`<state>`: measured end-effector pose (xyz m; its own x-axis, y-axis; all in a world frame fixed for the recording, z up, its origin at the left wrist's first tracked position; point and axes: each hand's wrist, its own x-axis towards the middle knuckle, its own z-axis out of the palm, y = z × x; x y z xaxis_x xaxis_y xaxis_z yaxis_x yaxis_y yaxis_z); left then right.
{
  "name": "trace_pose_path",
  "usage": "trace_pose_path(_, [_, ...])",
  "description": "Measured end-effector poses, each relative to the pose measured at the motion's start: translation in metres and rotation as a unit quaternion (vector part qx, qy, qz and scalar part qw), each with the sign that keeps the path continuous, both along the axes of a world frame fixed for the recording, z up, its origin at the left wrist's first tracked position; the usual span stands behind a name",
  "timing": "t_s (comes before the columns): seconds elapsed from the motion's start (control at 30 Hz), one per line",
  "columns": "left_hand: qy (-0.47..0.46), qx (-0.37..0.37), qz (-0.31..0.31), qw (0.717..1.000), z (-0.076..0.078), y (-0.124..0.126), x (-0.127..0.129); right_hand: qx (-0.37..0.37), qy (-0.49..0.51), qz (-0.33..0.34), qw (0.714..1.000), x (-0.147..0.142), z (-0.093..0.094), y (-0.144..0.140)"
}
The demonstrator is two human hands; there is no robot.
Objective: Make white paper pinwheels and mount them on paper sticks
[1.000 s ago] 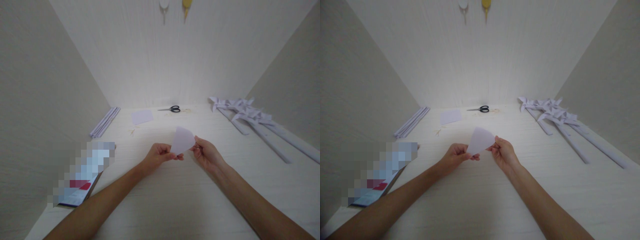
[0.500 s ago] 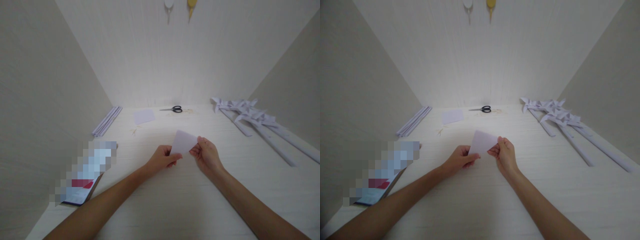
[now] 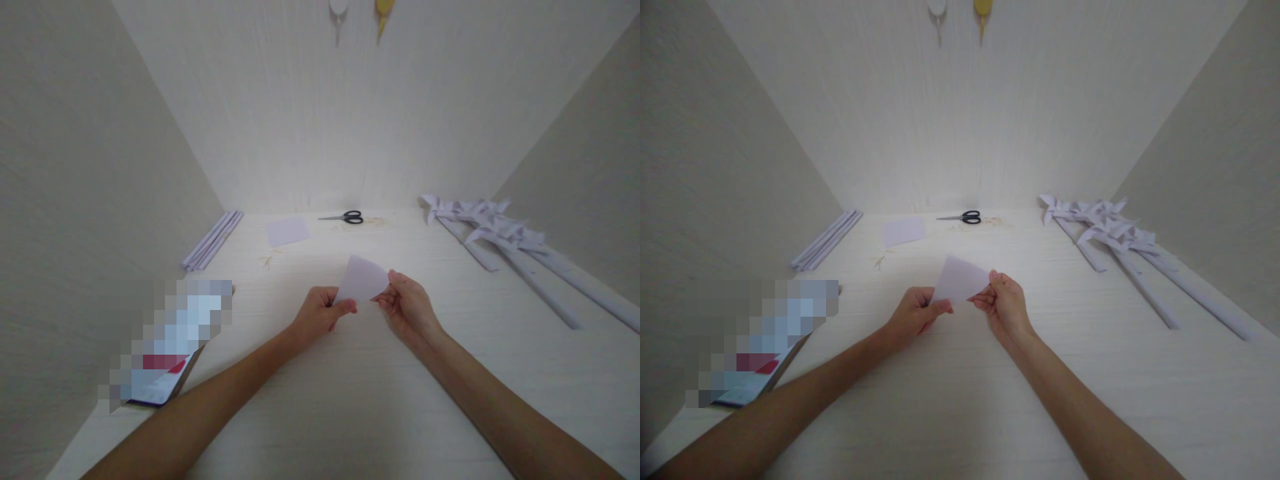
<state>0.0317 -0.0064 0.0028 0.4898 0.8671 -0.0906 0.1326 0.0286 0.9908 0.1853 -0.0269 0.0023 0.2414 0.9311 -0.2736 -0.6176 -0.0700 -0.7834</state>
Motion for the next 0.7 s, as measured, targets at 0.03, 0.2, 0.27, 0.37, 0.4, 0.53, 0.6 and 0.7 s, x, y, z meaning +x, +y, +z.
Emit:
trace_pose_path(0.03, [-0.006,-0.005,0.002,1.000,-0.001,0.000,-0.001,0.003,0.007,0.018,1.000,0.000,-0.001,0.000])
trace_pose_path(0.2, [-0.040,-0.026,0.018,0.999,-0.006,0.000,-0.002,0.067,0.055,0.075,0.993,-0.007,-0.004,-0.004])
trace_pose_path(0.27, [-0.053,-0.030,0.009,0.998,-0.007,0.001,-0.002,0.105,0.041,0.123,0.986,-0.013,-0.006,-0.006])
trace_pose_path(0.37, [-0.060,-0.035,-0.010,0.998,-0.008,0.001,-0.003,0.120,-0.036,0.195,0.973,-0.022,-0.009,-0.009])
trace_pose_path(0.4, [-0.059,-0.036,-0.016,0.997,-0.008,0.001,-0.003,0.115,-0.058,0.206,0.970,-0.023,-0.010,-0.010])
trace_pose_path(0.53, [-0.053,-0.038,-0.026,0.998,-0.007,0.002,-0.004,0.092,-0.056,0.193,0.975,-0.021,-0.010,-0.010])
trace_pose_path(0.6, [-0.045,-0.041,-0.023,0.998,-0.006,0.002,-0.004,0.084,-0.023,0.173,0.981,-0.016,-0.008,-0.009])
trace_pose_path(0.7, [-0.035,-0.043,-0.019,0.998,-0.005,0.002,-0.004,0.079,0.006,0.145,0.986,-0.007,-0.004,-0.005])
